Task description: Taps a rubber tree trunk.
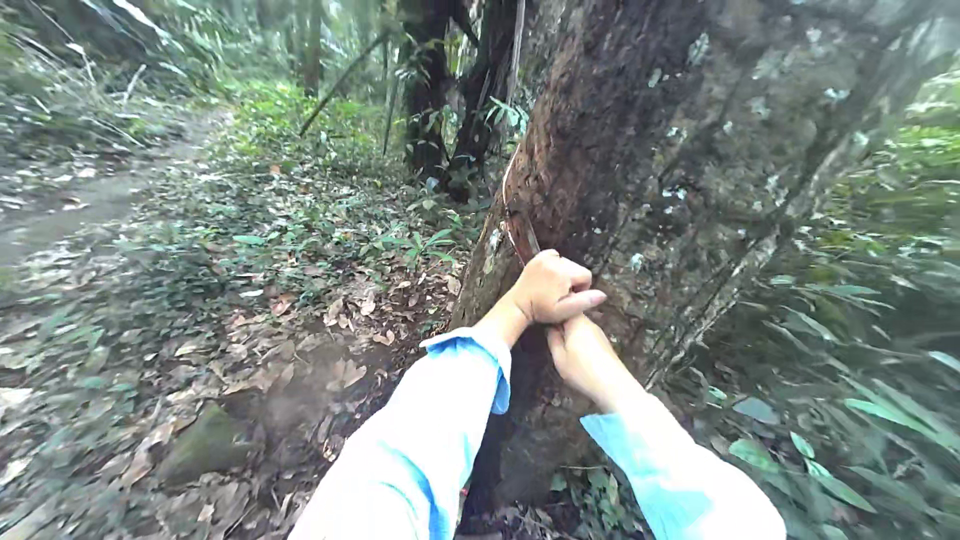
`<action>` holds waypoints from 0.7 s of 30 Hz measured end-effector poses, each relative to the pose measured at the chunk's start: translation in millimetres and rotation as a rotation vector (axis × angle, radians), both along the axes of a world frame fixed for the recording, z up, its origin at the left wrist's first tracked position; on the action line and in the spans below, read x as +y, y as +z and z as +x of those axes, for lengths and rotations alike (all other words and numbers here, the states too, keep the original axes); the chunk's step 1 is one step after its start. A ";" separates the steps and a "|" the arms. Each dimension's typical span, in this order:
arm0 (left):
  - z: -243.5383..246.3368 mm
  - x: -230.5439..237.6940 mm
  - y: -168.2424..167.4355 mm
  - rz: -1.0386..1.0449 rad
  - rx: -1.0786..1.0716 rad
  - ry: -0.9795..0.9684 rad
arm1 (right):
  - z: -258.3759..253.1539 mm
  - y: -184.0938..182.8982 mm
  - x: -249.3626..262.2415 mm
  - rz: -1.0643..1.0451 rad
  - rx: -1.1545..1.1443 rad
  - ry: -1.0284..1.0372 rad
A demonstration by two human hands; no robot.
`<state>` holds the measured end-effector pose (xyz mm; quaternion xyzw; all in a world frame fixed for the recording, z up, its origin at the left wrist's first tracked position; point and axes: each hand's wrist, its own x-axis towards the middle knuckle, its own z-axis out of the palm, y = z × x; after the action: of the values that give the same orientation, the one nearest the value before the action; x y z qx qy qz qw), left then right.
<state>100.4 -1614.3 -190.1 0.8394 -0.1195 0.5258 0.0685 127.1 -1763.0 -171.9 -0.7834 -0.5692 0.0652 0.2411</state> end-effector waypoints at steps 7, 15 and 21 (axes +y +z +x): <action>2.1 -4.0 -14.1 -0.074 -0.004 0.036 | -8.0 -6.4 2.2 -0.243 -0.146 -0.118; 10.3 -28.9 -11.7 -0.109 0.017 0.084 | 7.0 1.6 -21.5 -0.259 -0.183 -0.065; 14.8 -19.9 -5.9 -0.105 0.007 0.087 | 12.5 10.5 -10.1 -0.303 -0.231 -0.088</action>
<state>115.2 -1634.2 -196.0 0.8408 -0.0551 0.5309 0.0902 139.6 -1773.1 -161.5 -0.8371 -0.5419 0.0494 0.0561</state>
